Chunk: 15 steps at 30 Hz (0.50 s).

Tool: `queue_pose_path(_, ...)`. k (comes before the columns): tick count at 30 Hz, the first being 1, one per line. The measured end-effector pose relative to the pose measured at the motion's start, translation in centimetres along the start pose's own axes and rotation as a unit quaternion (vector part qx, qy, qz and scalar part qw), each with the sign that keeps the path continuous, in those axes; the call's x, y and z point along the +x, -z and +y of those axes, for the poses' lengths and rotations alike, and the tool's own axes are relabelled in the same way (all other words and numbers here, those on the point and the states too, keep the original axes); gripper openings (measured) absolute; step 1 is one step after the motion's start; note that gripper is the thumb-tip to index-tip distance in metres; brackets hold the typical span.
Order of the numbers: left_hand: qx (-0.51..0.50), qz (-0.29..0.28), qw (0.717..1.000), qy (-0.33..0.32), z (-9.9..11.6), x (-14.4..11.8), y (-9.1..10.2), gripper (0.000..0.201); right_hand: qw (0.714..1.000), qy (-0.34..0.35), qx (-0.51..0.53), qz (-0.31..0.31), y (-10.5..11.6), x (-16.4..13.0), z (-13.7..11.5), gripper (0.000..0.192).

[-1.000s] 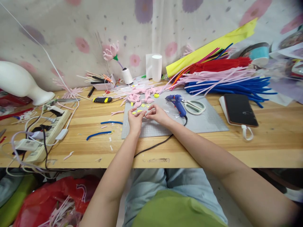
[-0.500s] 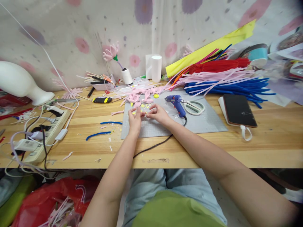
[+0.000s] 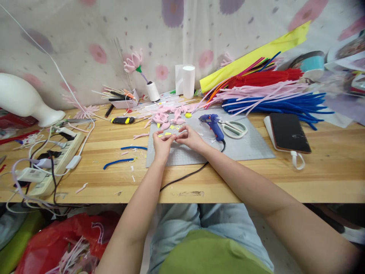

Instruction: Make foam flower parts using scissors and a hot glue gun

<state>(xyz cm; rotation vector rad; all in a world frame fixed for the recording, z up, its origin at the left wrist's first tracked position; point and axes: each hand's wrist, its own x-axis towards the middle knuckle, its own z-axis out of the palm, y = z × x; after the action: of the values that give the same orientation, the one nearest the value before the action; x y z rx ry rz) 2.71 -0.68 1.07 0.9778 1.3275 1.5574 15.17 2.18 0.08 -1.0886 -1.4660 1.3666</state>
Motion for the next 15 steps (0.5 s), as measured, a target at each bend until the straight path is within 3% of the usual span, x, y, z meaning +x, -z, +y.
queue_pose_path(6, 0.095, -0.013, 0.994, -0.055, 0.02, 0.02, 0.17, 0.054, 0.994, 0.091, -0.037, 0.051, 0.33, -0.1, -0.58, 0.029)
queue_pose_path(15, 0.169, -0.025, 0.979, -0.114, -0.34, -0.06, 0.05, 0.045, 0.985, 0.147, -0.058, 0.069, 0.11, -0.57, -0.91, 0.02)
